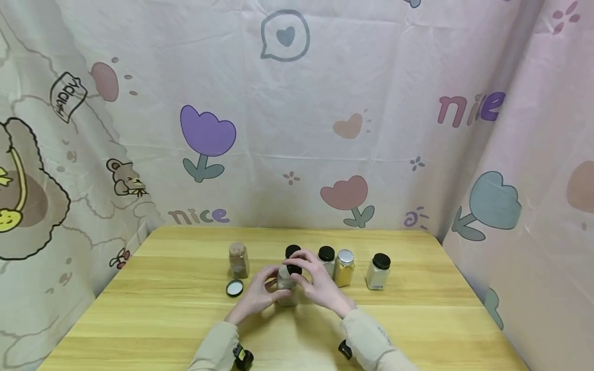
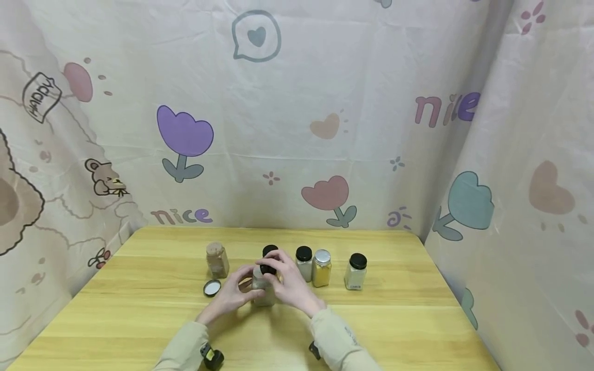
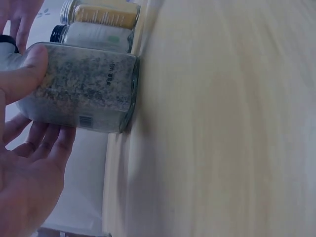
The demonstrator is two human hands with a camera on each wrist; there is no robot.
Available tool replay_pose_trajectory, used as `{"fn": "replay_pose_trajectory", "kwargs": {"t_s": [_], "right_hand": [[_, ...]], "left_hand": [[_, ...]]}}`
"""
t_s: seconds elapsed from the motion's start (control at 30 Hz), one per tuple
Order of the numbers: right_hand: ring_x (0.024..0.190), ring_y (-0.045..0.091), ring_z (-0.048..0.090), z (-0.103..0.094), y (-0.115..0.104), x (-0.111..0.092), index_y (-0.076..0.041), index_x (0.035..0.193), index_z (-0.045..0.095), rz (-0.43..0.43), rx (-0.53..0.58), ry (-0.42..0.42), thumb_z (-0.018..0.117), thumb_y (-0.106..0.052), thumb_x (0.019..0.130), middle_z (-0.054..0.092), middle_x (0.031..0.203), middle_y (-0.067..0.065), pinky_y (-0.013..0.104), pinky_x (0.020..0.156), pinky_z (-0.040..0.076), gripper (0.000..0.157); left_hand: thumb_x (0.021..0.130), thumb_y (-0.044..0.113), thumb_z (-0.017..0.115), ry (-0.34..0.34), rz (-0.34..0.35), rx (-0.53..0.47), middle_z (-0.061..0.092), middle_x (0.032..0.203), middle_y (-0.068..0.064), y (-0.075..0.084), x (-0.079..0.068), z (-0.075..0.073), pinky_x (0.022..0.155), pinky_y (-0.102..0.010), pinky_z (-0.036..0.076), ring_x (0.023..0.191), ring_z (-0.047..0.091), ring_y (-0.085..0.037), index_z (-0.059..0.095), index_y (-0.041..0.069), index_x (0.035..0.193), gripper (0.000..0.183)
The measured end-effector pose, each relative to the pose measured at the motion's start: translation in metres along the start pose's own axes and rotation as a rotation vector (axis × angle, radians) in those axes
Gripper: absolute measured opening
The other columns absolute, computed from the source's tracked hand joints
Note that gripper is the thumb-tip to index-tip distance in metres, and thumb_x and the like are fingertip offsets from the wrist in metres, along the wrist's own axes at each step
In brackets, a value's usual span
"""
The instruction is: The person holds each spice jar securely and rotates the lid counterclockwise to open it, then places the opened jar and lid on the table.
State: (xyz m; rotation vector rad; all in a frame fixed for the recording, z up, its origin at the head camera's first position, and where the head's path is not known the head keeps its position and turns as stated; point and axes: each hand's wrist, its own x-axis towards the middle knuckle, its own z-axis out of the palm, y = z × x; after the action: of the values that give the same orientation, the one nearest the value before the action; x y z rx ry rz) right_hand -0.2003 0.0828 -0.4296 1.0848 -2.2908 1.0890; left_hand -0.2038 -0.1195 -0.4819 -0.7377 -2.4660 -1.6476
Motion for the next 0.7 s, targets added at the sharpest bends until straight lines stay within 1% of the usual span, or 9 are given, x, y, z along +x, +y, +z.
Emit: {"fn": "replay_pose_trajectory", "kwargs": {"t_s": [0.1,0.2,0.27,0.37,0.5,0.63,0.7], "right_hand": [[0.115,0.027,0.061,0.006,0.004,-0.005,-0.006,0.123,0.068,0.013,0.061,0.058,0.069,-0.006,0.092,0.063,0.122,0.012,0.038,0.099,0.055,0.031],[0.114,0.028,0.062,0.010,0.005,-0.009,-0.006,0.123,0.067,0.042,0.128,0.075,0.069,-0.007,0.093,0.064,0.123,0.012,0.037,0.098,0.058,0.030],[0.112,0.029,0.063,0.012,0.005,-0.011,-0.006,0.123,0.067,0.067,0.173,0.069,0.069,-0.006,0.093,0.063,0.123,0.013,0.038,0.098,0.059,0.030],[0.109,0.031,0.063,0.015,0.004,-0.014,-0.003,0.122,0.065,0.100,0.242,0.055,0.070,-0.004,0.092,0.062,0.123,0.015,0.042,0.100,0.059,0.030],[0.104,0.034,0.063,0.019,0.004,-0.017,0.000,0.121,0.063,0.119,0.313,0.046,0.071,0.000,0.089,0.060,0.122,0.018,0.046,0.099,0.059,0.033],[0.103,0.032,0.064,0.023,0.003,-0.018,0.002,0.118,0.061,0.137,0.335,0.025,0.076,0.000,0.085,0.060,0.120,0.019,0.041,0.098,0.060,0.036],[0.102,0.030,0.066,0.025,0.002,-0.019,0.001,0.114,0.060,0.153,0.331,0.008,0.078,-0.001,0.083,0.060,0.117,0.017,0.036,0.099,0.060,0.036]], "left_hand": [[0.084,0.010,0.081,0.026,-0.031,-0.019,0.058,0.127,-0.021,-0.001,-0.001,-0.002,0.109,-0.046,0.051,0.121,0.059,-0.038,0.058,-0.002,0.133,0.055],[0.083,0.007,0.081,0.073,-0.065,-0.031,0.058,0.127,-0.021,-0.002,-0.001,-0.004,0.110,-0.045,0.050,0.123,0.058,-0.040,0.058,-0.002,0.132,0.055],[0.083,0.006,0.081,0.102,-0.080,-0.034,0.058,0.128,-0.021,-0.003,-0.001,-0.006,0.111,-0.044,0.049,0.124,0.058,-0.041,0.058,-0.002,0.133,0.056],[0.081,0.003,0.081,0.148,-0.084,-0.043,0.059,0.129,-0.022,-0.004,0.000,-0.007,0.111,-0.045,0.048,0.125,0.058,-0.043,0.058,-0.004,0.132,0.056],[0.082,0.003,0.081,0.188,-0.089,-0.033,0.060,0.133,-0.024,-0.004,0.001,-0.009,0.113,-0.046,0.046,0.127,0.058,-0.044,0.055,-0.006,0.135,0.060],[0.084,0.005,0.079,0.225,-0.107,0.007,0.058,0.137,-0.028,-0.005,0.001,-0.012,0.112,-0.048,0.046,0.128,0.057,-0.045,0.050,-0.008,0.139,0.064],[0.084,0.006,0.078,0.243,-0.117,0.014,0.057,0.139,-0.030,-0.006,0.002,-0.013,0.112,-0.049,0.046,0.129,0.056,-0.046,0.048,-0.010,0.140,0.065]]}}
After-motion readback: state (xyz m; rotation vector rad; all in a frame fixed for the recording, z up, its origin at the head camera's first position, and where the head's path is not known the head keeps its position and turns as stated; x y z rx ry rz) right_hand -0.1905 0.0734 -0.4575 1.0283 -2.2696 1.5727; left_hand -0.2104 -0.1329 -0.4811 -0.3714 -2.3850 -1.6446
